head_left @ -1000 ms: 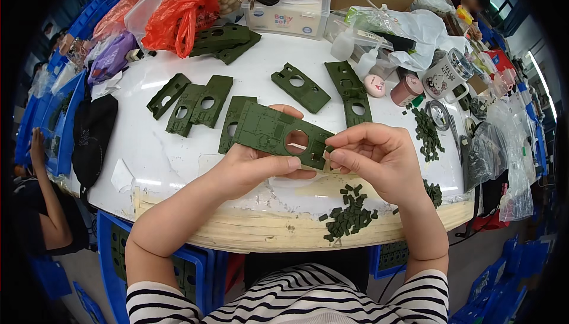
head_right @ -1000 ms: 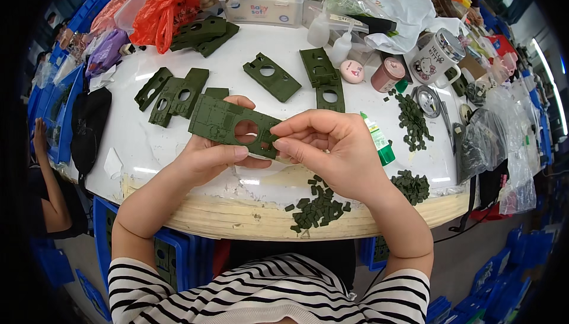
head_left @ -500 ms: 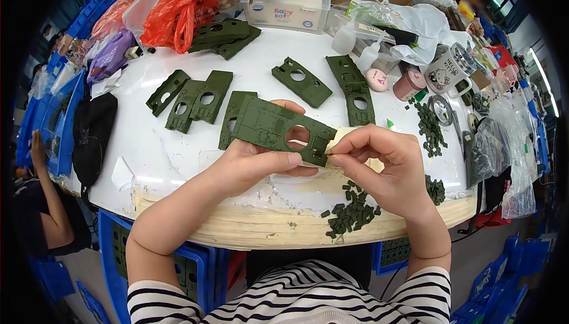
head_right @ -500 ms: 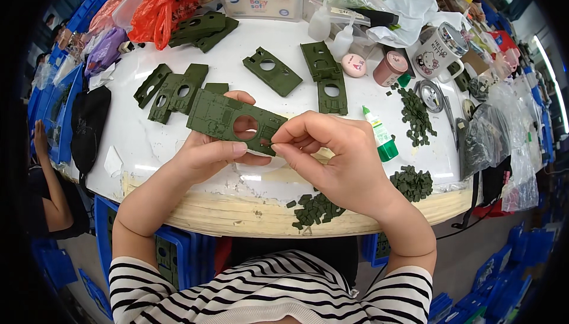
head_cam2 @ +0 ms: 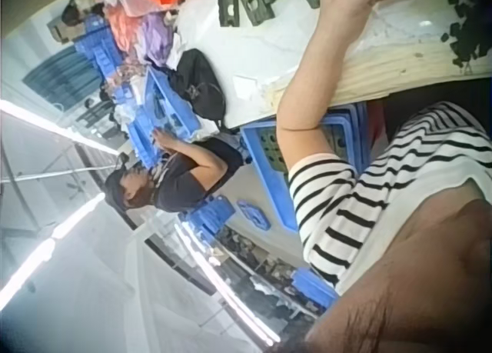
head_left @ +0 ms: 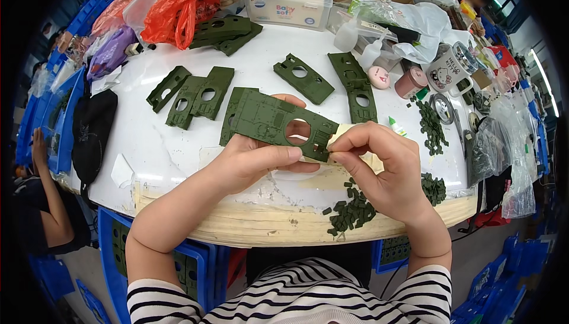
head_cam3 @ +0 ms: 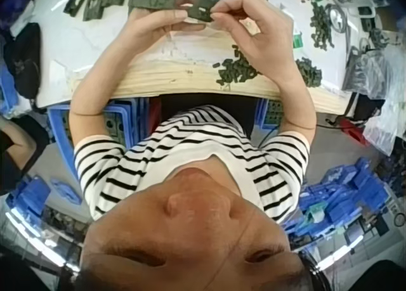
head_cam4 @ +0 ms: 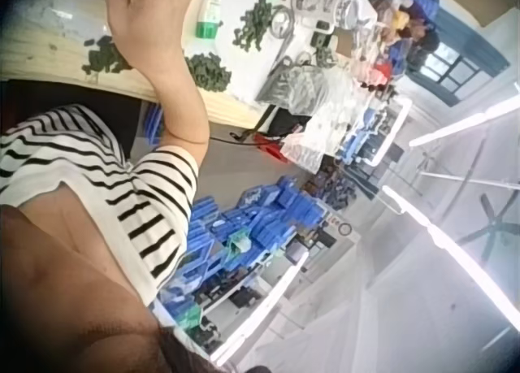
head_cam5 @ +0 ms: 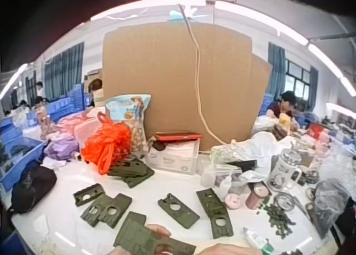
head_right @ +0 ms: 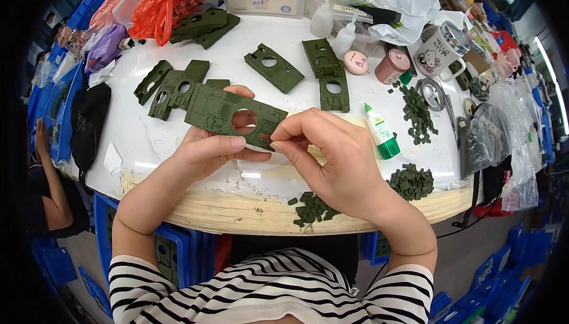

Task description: Assembling plastic components of toy tanks and applying adhesive.

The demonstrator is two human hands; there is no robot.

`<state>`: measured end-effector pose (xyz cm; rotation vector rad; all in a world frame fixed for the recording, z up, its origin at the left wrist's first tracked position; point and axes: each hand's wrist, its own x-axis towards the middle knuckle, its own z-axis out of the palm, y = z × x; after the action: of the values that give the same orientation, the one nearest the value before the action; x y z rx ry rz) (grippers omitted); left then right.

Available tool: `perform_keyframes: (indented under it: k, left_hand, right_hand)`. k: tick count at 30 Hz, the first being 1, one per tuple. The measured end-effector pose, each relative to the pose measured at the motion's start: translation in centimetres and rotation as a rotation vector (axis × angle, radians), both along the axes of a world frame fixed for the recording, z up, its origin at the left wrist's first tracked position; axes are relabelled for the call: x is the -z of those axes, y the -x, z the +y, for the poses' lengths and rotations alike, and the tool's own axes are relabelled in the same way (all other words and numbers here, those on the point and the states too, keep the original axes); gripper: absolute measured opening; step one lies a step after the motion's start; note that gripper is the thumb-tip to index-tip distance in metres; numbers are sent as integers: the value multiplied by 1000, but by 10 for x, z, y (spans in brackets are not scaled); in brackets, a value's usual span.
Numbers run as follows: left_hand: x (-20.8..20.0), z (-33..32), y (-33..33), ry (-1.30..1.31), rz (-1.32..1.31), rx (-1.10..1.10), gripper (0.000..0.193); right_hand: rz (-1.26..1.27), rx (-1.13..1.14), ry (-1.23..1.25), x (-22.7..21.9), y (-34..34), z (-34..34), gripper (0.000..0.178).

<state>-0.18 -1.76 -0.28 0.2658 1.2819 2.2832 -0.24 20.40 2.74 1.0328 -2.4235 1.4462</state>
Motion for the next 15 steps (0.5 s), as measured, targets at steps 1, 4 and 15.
perform_keyframes:
  k: [1, 4, 15]
  left_hand:
    - [-1, 0, 0, -6, -5, -1, 66]
    - [-1, 1, 1, -17, -2, 3, 66]
    - [-1, 3, -1, 14, 6, -10, 66]
  right_hand:
    - [-37, 2, -3, -1, -1, 0, 11]
    - [106, 42, -92, -1, 1, -2, 11]
    - [-91, 62, 90, 18, 5, -4, 8]
